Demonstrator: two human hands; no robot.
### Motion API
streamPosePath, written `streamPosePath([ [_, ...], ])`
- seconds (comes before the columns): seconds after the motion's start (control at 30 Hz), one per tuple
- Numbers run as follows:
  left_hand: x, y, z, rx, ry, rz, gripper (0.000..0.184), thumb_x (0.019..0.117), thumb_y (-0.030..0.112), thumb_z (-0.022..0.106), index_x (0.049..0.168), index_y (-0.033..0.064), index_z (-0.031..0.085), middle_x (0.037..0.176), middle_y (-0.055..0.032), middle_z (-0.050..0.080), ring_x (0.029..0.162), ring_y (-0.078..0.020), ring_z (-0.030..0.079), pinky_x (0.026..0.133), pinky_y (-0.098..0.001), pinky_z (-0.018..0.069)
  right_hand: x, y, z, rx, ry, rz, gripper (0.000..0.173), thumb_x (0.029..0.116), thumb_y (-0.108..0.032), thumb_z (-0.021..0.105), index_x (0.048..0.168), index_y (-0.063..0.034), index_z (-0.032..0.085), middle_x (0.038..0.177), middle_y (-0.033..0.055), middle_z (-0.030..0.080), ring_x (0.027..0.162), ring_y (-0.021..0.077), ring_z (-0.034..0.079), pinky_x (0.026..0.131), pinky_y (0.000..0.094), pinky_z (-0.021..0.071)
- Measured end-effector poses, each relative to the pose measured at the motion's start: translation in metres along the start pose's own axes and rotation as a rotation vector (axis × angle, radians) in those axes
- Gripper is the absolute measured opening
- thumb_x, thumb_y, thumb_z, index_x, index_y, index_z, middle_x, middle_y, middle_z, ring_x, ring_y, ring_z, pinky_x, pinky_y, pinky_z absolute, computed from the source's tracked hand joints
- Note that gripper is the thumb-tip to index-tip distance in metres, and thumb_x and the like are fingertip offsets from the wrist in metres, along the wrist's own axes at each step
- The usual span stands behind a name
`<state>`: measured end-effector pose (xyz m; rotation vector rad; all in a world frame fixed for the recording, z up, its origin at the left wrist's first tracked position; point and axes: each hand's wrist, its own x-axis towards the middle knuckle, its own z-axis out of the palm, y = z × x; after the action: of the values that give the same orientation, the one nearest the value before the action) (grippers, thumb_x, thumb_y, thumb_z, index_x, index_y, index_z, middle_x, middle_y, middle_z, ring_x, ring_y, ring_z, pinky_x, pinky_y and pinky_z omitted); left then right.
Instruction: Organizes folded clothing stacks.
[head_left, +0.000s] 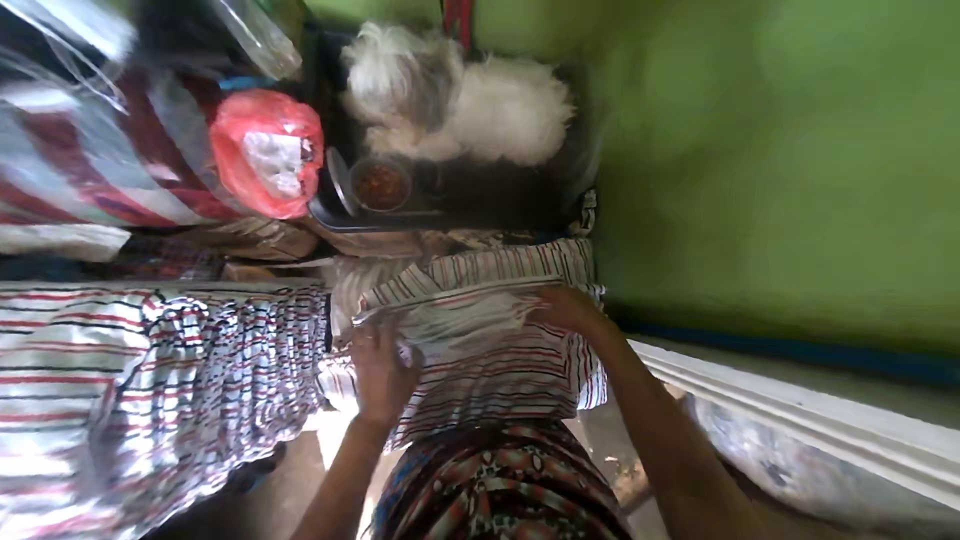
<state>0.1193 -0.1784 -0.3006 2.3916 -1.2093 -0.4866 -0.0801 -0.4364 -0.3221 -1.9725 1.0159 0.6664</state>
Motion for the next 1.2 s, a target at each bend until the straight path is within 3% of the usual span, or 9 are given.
streamPosePath([
  [0.23, 0.073, 0.124, 0.075, 0.043, -0.600, 0.420, 0.054, 0.0965, 0.023, 0.068, 0.145, 0.0042, 0.054, 0.148, -0.0207, 0.053, 0.140, -0.0401, 0.047, 0.116, -0.0591, 0.0325, -0.029, -0.017, -0.008, -0.025, -0.070, -0.022, 0.046, 0.0997, -0.032, 0.066, 0.137, -0.0047, 0.063, 0.128, 0.0231, 0.066, 0.124, 0.0408, 0.061, 0.106, 0.0620, 0.0433],
  [0.4, 0.114, 0.140, 0.072, 0.217, -1.009, 0.405, 0.055, 0.0904, 0.017, 0.075, 0.141, 0.0053, 0.058, 0.134, -0.0234, 0.062, 0.126, -0.0441, 0.056, 0.105, -0.0653, 0.0401, -0.043, 0.009, -0.018, -0.143, -0.223, -0.069, 0.076, 0.0877, -0.042, 0.080, 0.148, -0.0053, 0.052, 0.140, 0.0269, 0.057, 0.133, 0.0454, 0.052, 0.110, 0.0662, 0.0357],
  [0.53, 0.101, 0.146, 0.054, 0.247, -1.006, 0.432, 0.044, 0.0918, 0.018, 0.071, 0.132, 0.0035, 0.064, 0.132, -0.0230, 0.062, 0.128, -0.0438, 0.055, 0.107, -0.0641, 0.0393, -0.037, 0.035, -0.012, -0.252, -0.176, -0.142, 0.062, 0.0840, -0.015, 0.083, 0.141, -0.0059, 0.060, 0.138, 0.0255, 0.060, 0.133, 0.0482, 0.050, 0.113, 0.0701, 0.0290],
  [0.7, 0.095, 0.131, 0.060, 0.243, -0.827, 0.321, 0.043, 0.0955, 0.014, 0.066, 0.138, 0.0072, 0.063, 0.136, -0.0240, 0.061, 0.129, -0.0446, 0.055, 0.107, -0.0634, 0.0412, -0.043, 0.063, -0.011, -0.217, -0.028, -0.093, 0.047, 0.0889, -0.020, 0.079, 0.133, -0.0067, 0.067, 0.136, 0.0237, 0.061, 0.134, 0.0455, 0.049, 0.112, 0.0677, 0.0313],
  [0.77, 0.097, 0.127, 0.068, 0.249, -0.779, 0.278, 0.044, 0.0957, 0.014, 0.067, 0.138, 0.0072, 0.062, 0.137, -0.0233, 0.060, 0.130, -0.0436, 0.054, 0.106, -0.0616, 0.0420, -0.056, 0.063, -0.010, -0.106, -0.014, -0.079, 0.050, 0.0926, -0.020, 0.074, 0.140, -0.0079, 0.062, 0.145, 0.0231, 0.054, 0.140, 0.0445, 0.043, 0.115, 0.0647, 0.0302],
  [0.9, 0.103, 0.112, 0.089, 0.222, -0.731, 0.275, 0.048, 0.0940, 0.016, 0.072, 0.140, 0.0099, 0.061, 0.139, -0.0235, 0.059, 0.131, -0.0442, 0.054, 0.106, -0.0632, 0.0420, -0.089, 0.034, 0.007, 0.091, 0.018, 0.083, 0.045, 0.1001, -0.021, 0.062, 0.141, -0.0033, 0.058, 0.133, 0.0242, 0.063, 0.128, 0.0411, 0.057, 0.107, 0.0608, 0.0430],
  [1.0, 0.105, 0.096, 0.103, 0.126, -0.717, 0.280, 0.044, 0.0948, 0.004, 0.066, 0.139, 0.0058, 0.061, 0.137, -0.0266, 0.059, 0.128, -0.0469, 0.055, 0.106, -0.0642, 0.0425, -0.122, -0.021, 0.050, 0.214, -0.033, 0.077, 0.059, 0.1038, -0.026, 0.056, 0.154, -0.0010, 0.040, 0.145, 0.0266, 0.054, 0.132, 0.0423, 0.055, 0.110, 0.0585, 0.0419],
  [1.13, 0.112, 0.075, 0.109, -0.028, -0.713, 0.406, 0.035, 0.0979, -0.006, 0.056, 0.131, 0.0011, 0.064, 0.132, -0.0299, 0.060, 0.124, -0.0504, 0.056, 0.106, -0.0643, 0.0432, -0.152, -0.068, 0.120, 0.486, -0.137, -0.341, 0.038, 0.1054, -0.018, 0.055, 0.135, 0.0048, 0.060, 0.133, 0.0251, 0.063, 0.125, 0.0381, 0.061, 0.108, 0.0554, 0.0444],
  [1.2, 0.114, 0.068, 0.114, -0.053, -0.713, 0.429, 0.035, 0.0967, -0.007, 0.057, 0.131, 0.0002, 0.064, 0.132, -0.0303, 0.060, 0.124, -0.0503, 0.056, 0.106, -0.0636, 0.0433, -0.153, -0.055, 0.135, 0.508, 0.106, -0.239, 0.031, 0.1048, -0.014, 0.051, 0.120, 0.0066, 0.068, 0.121, 0.0243, 0.069, 0.116, 0.0362, 0.067, 0.103, 0.0514, 0.0504],
])
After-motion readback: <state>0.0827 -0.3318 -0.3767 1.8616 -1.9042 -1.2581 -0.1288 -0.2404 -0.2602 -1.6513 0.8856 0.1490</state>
